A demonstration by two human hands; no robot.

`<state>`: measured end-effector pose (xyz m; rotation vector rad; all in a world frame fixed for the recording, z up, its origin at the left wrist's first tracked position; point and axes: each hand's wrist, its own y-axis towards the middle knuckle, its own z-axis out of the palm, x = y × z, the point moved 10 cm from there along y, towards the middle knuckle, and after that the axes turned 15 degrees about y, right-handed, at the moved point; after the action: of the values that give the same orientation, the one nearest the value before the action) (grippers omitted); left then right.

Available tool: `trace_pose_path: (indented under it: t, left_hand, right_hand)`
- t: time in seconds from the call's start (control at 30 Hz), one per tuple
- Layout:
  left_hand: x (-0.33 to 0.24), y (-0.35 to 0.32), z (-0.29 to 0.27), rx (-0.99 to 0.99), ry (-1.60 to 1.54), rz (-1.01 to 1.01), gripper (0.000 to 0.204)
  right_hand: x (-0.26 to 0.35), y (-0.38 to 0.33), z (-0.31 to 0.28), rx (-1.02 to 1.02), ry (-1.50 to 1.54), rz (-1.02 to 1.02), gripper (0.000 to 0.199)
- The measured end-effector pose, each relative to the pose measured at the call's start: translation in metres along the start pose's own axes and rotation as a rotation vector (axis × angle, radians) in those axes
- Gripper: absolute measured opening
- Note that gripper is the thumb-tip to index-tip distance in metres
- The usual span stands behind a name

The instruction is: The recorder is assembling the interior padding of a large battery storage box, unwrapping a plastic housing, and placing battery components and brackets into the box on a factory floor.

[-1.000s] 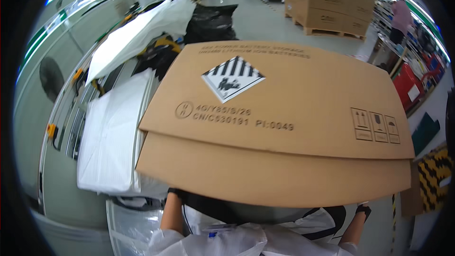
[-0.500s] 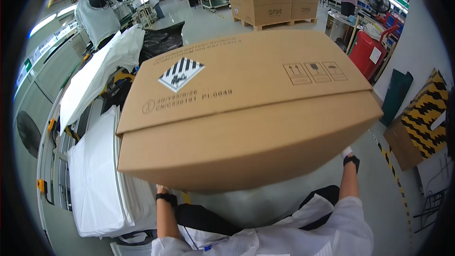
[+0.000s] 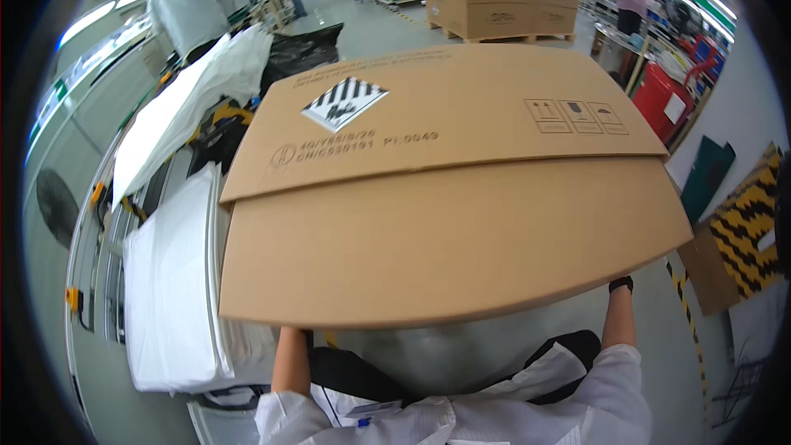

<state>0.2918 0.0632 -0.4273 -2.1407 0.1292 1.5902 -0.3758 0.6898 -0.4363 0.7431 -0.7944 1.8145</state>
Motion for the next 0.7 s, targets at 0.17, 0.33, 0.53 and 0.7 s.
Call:
trace_pose_path:
  t: [0.17,0.33,0.53,0.7]
  left_hand:
    - [-0.003,-0.014,-0.012,-0.025,0.023,-0.022,0.041]
    - [0.002,-0.034,-0.029,-0.067,0.02,-0.049,0.042]
    - [-0.005,-0.029,-0.025,-0.06,0.036,-0.036,0.042]
    - [-0.019,-0.014,-0.014,-0.036,0.046,-0.019,0.043]
  right_hand:
    - [0.001,-0.024,-0.023,0.033,-0.001,0.02,0.052]
    - [0.013,-0.078,-0.066,0.037,-0.028,0.058,0.053]
    - [0.012,-0.036,-0.057,0.069,-0.018,0.063,0.053]
    - [0.006,0.03,0.006,0.073,0.009,0.063,0.053]
